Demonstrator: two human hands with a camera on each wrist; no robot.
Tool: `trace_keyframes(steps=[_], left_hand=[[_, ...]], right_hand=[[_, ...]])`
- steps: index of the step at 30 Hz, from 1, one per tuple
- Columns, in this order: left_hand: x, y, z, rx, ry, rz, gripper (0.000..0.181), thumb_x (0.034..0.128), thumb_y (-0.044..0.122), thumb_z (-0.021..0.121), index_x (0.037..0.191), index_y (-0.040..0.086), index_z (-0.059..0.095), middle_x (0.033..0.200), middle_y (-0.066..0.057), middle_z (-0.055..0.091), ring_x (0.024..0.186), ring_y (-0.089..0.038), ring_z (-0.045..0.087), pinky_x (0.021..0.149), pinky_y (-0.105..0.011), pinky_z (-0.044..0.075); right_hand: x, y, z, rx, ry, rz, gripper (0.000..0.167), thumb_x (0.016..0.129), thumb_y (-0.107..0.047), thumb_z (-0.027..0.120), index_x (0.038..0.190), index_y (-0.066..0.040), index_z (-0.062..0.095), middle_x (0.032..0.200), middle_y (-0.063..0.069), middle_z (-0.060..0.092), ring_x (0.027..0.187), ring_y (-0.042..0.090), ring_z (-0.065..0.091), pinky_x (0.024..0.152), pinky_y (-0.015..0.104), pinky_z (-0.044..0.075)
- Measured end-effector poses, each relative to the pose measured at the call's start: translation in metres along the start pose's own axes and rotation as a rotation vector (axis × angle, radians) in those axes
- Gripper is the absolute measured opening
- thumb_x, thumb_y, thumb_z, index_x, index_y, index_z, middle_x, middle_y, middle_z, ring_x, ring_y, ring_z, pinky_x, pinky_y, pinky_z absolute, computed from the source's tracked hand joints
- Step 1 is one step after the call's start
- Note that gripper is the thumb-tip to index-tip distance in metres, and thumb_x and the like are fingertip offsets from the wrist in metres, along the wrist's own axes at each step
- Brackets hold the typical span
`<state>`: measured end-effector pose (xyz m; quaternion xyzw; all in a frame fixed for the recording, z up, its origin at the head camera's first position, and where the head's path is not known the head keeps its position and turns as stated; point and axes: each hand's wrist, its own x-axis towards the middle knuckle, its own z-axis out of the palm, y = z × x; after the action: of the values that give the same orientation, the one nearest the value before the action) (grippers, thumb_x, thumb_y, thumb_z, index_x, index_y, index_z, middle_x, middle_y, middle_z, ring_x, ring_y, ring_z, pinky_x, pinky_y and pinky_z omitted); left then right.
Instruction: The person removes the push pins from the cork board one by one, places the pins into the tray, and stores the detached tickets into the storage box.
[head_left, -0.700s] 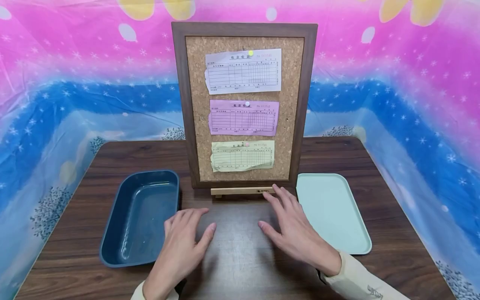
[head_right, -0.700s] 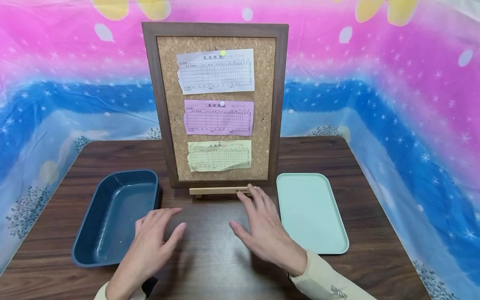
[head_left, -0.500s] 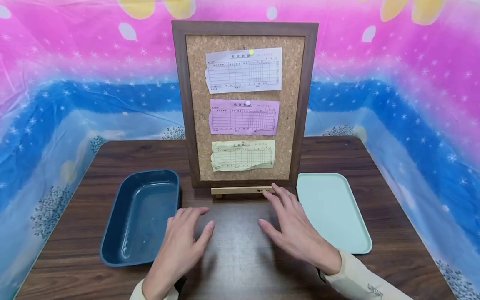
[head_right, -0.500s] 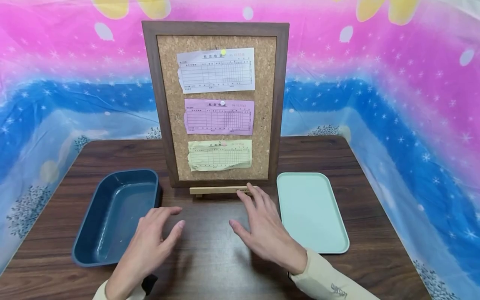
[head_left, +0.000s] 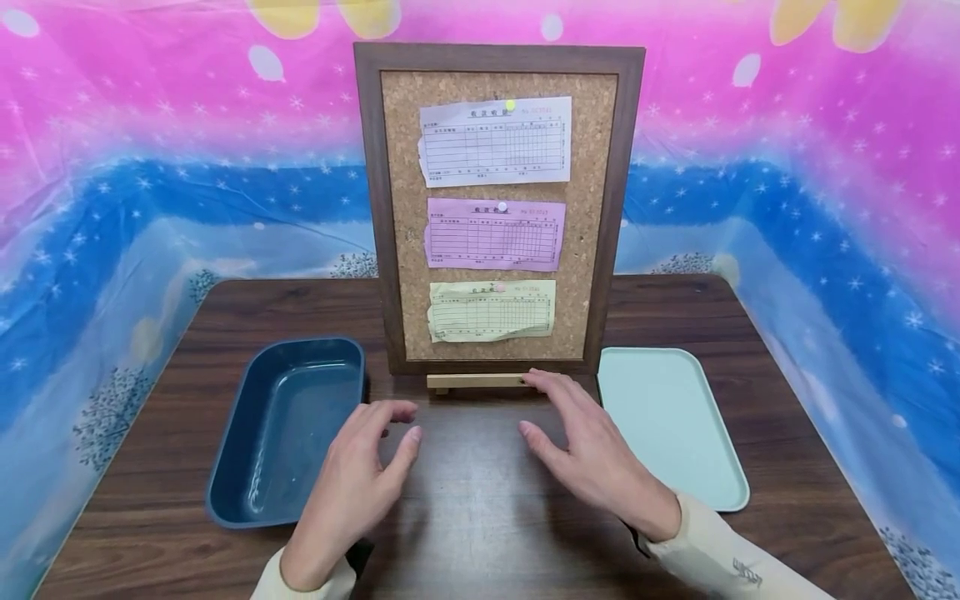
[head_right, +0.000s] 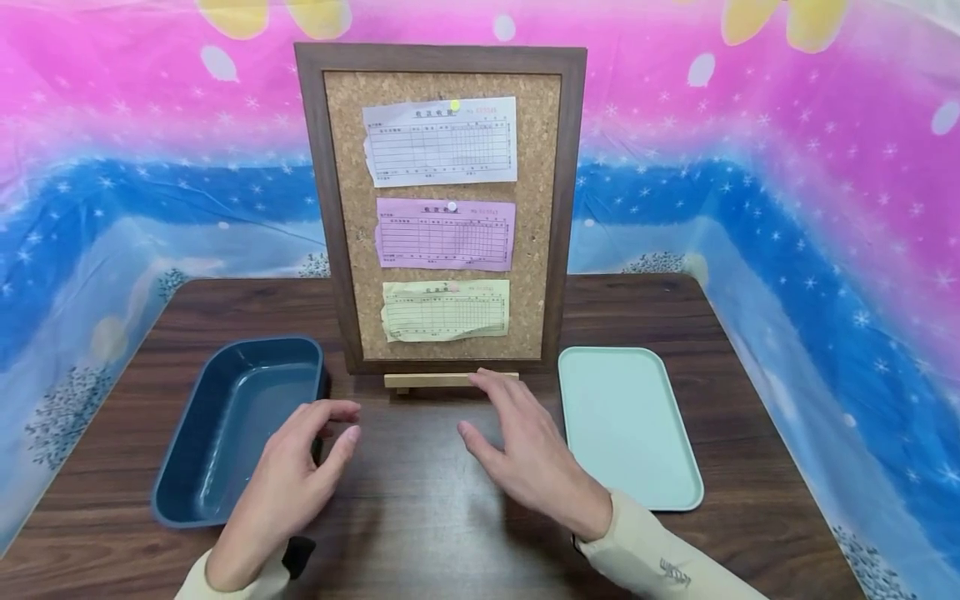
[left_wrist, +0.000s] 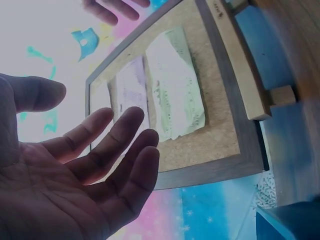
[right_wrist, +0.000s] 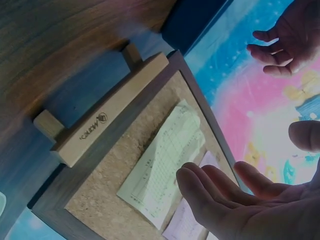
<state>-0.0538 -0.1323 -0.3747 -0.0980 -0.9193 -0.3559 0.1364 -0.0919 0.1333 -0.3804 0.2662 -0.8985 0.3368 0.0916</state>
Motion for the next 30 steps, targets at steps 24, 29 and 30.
trace_keyframes(steps=[24, 29, 30], left_hand=[[0.029, 0.017, -0.013, -0.186, 0.189, 0.109, 0.017, 0.0924, 0.013, 0.06, 0.11, 0.01, 0.061, 0.1, 0.003, 0.061, 0.089, -0.011, 0.052, 0.076, -0.033, 0.043], [0.04, 0.023, -0.025, -0.175, 0.238, 0.18, 0.017, 0.0927, 0.013, 0.058, 0.109, 0.009, 0.061, 0.1, 0.001, 0.061, 0.086, -0.014, 0.052, 0.073, -0.032, 0.042], [0.042, 0.023, -0.027, -0.174, 0.245, 0.187, 0.018, 0.0928, 0.013, 0.058, 0.11, 0.009, 0.061, 0.1, 0.001, 0.06, 0.085, -0.014, 0.052, 0.073, -0.032, 0.041]], right_hand=[[0.035, -0.015, -0.037, 0.009, 0.217, -0.136, 0.05, 0.085, -0.019, 0.07, 0.131, -0.009, 0.052, 0.125, 0.004, 0.054, 0.109, 0.02, 0.053, 0.09, 0.036, 0.043], [0.045, -0.018, -0.044, 0.016, 0.255, -0.162, 0.05, 0.083, -0.016, 0.072, 0.129, -0.007, 0.053, 0.121, 0.005, 0.056, 0.106, 0.018, 0.053, 0.087, 0.037, 0.044], [0.046, -0.018, -0.045, 0.017, 0.258, -0.164, 0.05, 0.083, -0.016, 0.072, 0.129, -0.008, 0.053, 0.121, 0.005, 0.056, 0.105, 0.017, 0.053, 0.087, 0.037, 0.044]])
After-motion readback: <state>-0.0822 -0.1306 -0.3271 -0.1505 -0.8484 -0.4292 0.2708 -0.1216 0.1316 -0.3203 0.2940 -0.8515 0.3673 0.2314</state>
